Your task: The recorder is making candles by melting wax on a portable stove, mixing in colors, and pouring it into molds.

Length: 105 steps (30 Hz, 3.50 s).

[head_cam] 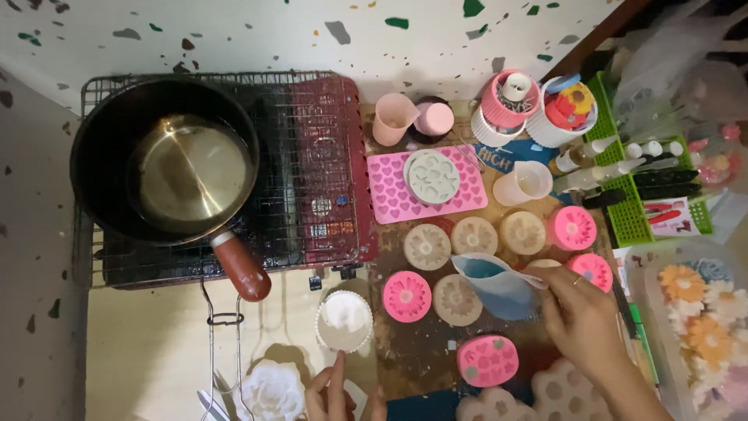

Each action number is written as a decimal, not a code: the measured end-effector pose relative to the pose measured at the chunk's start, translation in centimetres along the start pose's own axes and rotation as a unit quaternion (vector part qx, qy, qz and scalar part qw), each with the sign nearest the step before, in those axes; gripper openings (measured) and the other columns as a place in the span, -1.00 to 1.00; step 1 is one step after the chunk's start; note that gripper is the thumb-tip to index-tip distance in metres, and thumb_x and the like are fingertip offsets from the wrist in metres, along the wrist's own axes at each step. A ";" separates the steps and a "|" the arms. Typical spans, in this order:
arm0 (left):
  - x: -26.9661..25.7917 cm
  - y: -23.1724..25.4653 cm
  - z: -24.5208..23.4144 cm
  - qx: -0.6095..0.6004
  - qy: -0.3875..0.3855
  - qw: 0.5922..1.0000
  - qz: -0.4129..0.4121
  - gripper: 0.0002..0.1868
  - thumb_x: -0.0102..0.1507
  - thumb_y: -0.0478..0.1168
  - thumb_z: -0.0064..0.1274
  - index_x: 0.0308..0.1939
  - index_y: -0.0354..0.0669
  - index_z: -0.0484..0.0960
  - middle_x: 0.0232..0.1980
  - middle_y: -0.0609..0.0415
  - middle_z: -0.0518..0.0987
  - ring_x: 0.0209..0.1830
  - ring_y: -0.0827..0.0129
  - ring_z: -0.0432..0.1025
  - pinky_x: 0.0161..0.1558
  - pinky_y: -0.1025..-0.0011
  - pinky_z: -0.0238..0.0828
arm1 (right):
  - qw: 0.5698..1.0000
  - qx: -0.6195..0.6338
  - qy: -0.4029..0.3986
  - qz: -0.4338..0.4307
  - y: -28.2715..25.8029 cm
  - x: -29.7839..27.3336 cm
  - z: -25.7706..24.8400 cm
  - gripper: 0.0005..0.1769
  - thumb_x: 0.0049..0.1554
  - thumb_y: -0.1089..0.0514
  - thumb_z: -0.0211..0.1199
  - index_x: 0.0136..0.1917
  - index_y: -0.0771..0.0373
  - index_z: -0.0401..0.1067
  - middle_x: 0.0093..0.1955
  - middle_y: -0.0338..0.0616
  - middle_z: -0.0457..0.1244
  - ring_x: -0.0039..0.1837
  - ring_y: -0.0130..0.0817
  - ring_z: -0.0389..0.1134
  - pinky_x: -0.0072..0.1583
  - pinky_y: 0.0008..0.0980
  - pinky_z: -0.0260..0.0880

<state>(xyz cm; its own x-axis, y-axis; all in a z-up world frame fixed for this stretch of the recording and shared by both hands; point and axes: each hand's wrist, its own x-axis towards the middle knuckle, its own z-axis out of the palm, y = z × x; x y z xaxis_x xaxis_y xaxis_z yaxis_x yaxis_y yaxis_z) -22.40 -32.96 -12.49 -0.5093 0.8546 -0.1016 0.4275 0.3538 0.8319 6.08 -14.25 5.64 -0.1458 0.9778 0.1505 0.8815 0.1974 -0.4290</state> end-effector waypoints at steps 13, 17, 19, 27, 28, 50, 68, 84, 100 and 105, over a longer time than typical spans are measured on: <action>-1.4 -1.0 1.0 -0.011 -0.004 1.000 0.017 -0.03 -0.22 -0.19 0.47 0.30 -0.11 0.50 -0.13 0.03 0.38 -0.63 0.52 0.24 -0.55 0.53 0.30 | 0.998 -0.040 -0.019 -0.049 0.8 0.2 0.4 -0.69 0.06 0.36 0.25 0.11 0.26 0.51 0.04 0.01 0.40 0.02 -0.03 0.46 0.04 -0.20 0.46; -1.4 -0.7 1.0 -0.014 0.004 0.999 0.031 -0.04 -0.21 -0.21 0.44 0.31 -0.12 0.49 -0.13 0.05 0.39 -0.61 0.52 0.26 -0.50 0.51 0.32 | 0.998 -0.040 -0.019 -0.046 0.6 0.1 0.3 -0.69 0.06 0.36 0.25 0.11 0.26 0.51 0.04 0.01 0.40 0.00 -0.03 0.46 0.03 -0.20 0.47; -1.5 -0.6 0.9 -0.013 0.000 1.000 0.020 -0.04 -0.20 -0.21 0.44 0.31 -0.12 0.49 -0.13 0.04 0.39 -0.61 0.50 0.26 -0.50 0.51 0.32 | 0.998 -0.041 -0.018 -0.044 0.6 0.1 0.2 -0.69 0.06 0.36 0.25 0.11 0.26 0.51 0.04 0.02 0.40 0.00 -0.03 0.46 0.03 -0.20 0.47; -1.4 0.7 0.6 -0.022 -0.018 0.999 -0.017 -0.06 -0.19 -0.26 0.45 0.30 -0.16 0.49 -0.10 0.01 0.38 -0.51 0.49 0.32 -0.49 0.52 0.37 | 0.999 -0.039 -0.020 -0.020 0.2 0.1 -0.1 -0.71 0.06 0.37 0.25 0.09 0.26 0.52 0.01 0.03 0.40 -0.04 -0.02 0.46 0.00 -0.21 0.47; -1.4 0.6 0.6 -0.021 -0.019 0.999 -0.017 -0.06 -0.19 -0.26 0.45 0.30 -0.16 0.49 -0.10 0.01 0.38 -0.51 0.49 0.32 -0.49 0.52 0.37 | 0.999 -0.039 -0.020 -0.020 0.2 0.1 -0.2 -0.71 0.06 0.37 0.25 0.09 0.26 0.52 0.01 0.03 0.40 -0.04 -0.02 0.46 0.00 -0.21 0.47; -2.2 0.2 1.5 -0.029 0.048 0.998 0.039 -0.21 -0.22 -0.21 0.48 0.13 -0.14 0.66 -0.15 0.12 0.47 -0.69 0.58 0.21 -0.57 0.58 0.17 | 0.998 -0.042 -0.035 -0.038 -0.1 0.2 -0.6 -0.72 0.07 0.33 0.25 0.08 0.25 0.51 -0.01 -0.01 0.40 -0.06 -0.05 0.46 -0.03 -0.22 0.48; -2.0 0.2 0.9 -0.024 0.004 0.999 0.037 -0.13 -0.23 -0.20 0.52 0.19 -0.17 0.61 -0.14 0.05 0.45 -0.70 0.56 0.21 -0.58 0.54 0.23 | 1.000 -0.018 -0.017 -0.005 1.0 -0.5 -0.2 -0.76 0.11 0.31 0.24 0.08 0.26 0.52 -0.02 -0.02 0.41 -0.11 -0.14 0.46 -0.06 -0.27 0.47; -2.0 1.6 2.0 -0.020 0.005 0.999 0.025 -0.14 -0.33 -0.26 0.48 0.11 -0.10 0.64 -0.11 0.09 0.38 -0.57 0.48 0.27 -0.52 0.50 0.30 | 0.998 -0.022 0.042 0.034 2.6 -0.5 -4.2 -0.82 0.19 0.22 0.25 0.05 0.27 0.55 -0.09 -0.04 0.39 -0.12 -0.22 0.42 -0.09 -0.32 0.42; 2.2 10.9 1.5 -0.054 -0.084 0.985 0.141 -0.20 -0.02 -0.27 0.40 0.31 -0.29 0.49 0.13 -0.21 0.42 0.08 0.06 0.52 0.03 0.30 0.50 | 0.997 -0.071 0.014 -0.023 4.3 0.5 -3.8 -0.85 0.08 0.28 0.28 -0.04 0.33 0.52 -0.13 0.03 0.36 -0.06 0.02 0.41 0.01 -0.13 0.42; 2.5 11.8 2.2 -0.088 -0.117 0.986 0.080 -0.35 0.02 -0.25 0.36 0.22 -0.13 0.62 0.04 -0.02 0.57 -0.27 0.35 0.56 -0.25 0.45 0.55 | 0.997 -0.063 0.017 -0.027 4.3 0.6 -3.7 -0.86 0.10 0.28 0.27 -0.05 0.33 0.51 -0.14 0.02 0.36 -0.05 0.01 0.42 0.02 -0.14 0.42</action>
<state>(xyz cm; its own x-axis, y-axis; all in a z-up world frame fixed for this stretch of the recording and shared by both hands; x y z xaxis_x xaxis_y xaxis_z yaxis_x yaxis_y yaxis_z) -16.98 -25.82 -4.16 -0.2508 0.9658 -0.0664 0.3420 0.1526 0.9272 11.45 -13.12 7.21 -0.1807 0.9629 0.2006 0.9229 0.2365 -0.3039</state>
